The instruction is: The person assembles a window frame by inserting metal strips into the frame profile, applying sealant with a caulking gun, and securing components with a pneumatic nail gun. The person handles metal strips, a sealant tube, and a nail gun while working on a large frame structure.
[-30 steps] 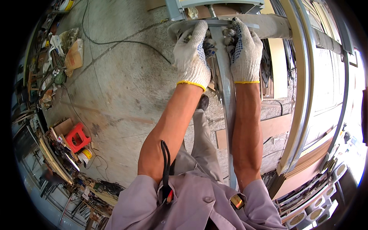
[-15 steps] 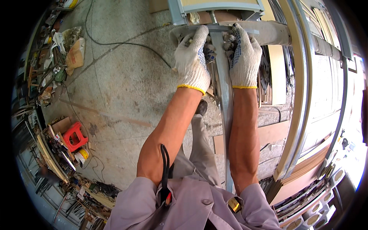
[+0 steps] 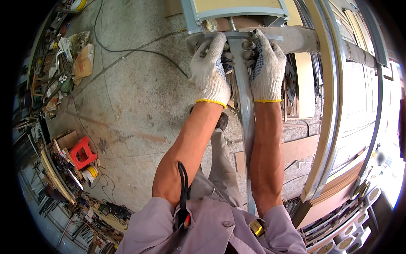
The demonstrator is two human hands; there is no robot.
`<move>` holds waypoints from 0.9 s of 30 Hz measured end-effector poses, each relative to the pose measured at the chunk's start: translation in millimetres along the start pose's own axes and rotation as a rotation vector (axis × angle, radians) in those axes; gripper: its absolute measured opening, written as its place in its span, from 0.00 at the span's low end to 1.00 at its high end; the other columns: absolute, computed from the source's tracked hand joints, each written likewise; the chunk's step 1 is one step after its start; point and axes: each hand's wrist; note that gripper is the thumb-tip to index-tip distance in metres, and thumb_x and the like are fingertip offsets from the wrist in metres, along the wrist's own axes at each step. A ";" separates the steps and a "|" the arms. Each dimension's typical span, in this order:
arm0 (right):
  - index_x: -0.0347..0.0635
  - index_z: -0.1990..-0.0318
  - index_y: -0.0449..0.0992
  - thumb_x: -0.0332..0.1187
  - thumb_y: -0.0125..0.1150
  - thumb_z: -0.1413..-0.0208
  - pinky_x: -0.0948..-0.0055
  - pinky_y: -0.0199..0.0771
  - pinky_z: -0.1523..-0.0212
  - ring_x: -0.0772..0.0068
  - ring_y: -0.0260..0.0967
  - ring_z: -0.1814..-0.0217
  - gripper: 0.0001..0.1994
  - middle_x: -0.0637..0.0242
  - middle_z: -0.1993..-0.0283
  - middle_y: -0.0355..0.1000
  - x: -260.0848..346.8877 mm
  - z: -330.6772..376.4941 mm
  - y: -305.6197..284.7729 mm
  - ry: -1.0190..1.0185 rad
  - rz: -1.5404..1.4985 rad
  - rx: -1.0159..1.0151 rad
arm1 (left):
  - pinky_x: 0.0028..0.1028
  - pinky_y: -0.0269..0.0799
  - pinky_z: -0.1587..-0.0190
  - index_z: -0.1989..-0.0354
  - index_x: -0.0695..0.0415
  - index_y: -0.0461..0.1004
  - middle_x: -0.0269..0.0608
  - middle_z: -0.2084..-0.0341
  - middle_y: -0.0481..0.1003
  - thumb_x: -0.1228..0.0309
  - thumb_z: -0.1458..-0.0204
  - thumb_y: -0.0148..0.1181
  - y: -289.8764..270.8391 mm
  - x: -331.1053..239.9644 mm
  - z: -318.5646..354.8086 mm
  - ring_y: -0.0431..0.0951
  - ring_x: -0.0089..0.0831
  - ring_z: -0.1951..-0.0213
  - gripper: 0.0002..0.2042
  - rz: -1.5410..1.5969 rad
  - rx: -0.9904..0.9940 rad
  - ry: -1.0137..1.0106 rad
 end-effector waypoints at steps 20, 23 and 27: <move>0.40 0.65 0.76 0.36 0.61 0.35 0.86 0.58 0.80 0.86 0.65 0.78 0.09 0.71 0.73 0.74 -10.0 -14.2 4.1 -0.015 -0.086 0.009 | 0.24 0.71 0.62 0.60 0.58 0.78 0.32 0.67 0.76 0.67 0.46 0.72 20.2 13.0 5.7 0.75 0.22 0.66 0.11 0.132 -0.071 0.090; 0.41 0.66 0.75 0.36 0.62 0.35 0.86 0.58 0.80 0.86 0.65 0.78 0.09 0.71 0.73 0.73 -9.0 -13.3 4.3 -0.010 -0.102 0.021 | 0.25 0.71 0.60 0.60 0.58 0.77 0.31 0.67 0.75 0.67 0.46 0.72 14.4 14.8 -0.7 0.74 0.21 0.66 0.11 0.099 -0.033 0.115; 0.41 0.66 0.75 0.36 0.62 0.36 0.86 0.58 0.80 0.85 0.65 0.79 0.09 0.71 0.73 0.73 -5.1 -8.2 7.4 0.001 -0.150 0.023 | 0.25 0.70 0.60 0.60 0.58 0.77 0.31 0.67 0.75 0.67 0.46 0.72 10.1 17.9 -1.1 0.74 0.21 0.66 0.12 0.131 -0.028 0.089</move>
Point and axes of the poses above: each hand's wrist, its own z-axis away from the middle knuckle, its own y-axis out of the palm, x = y × z
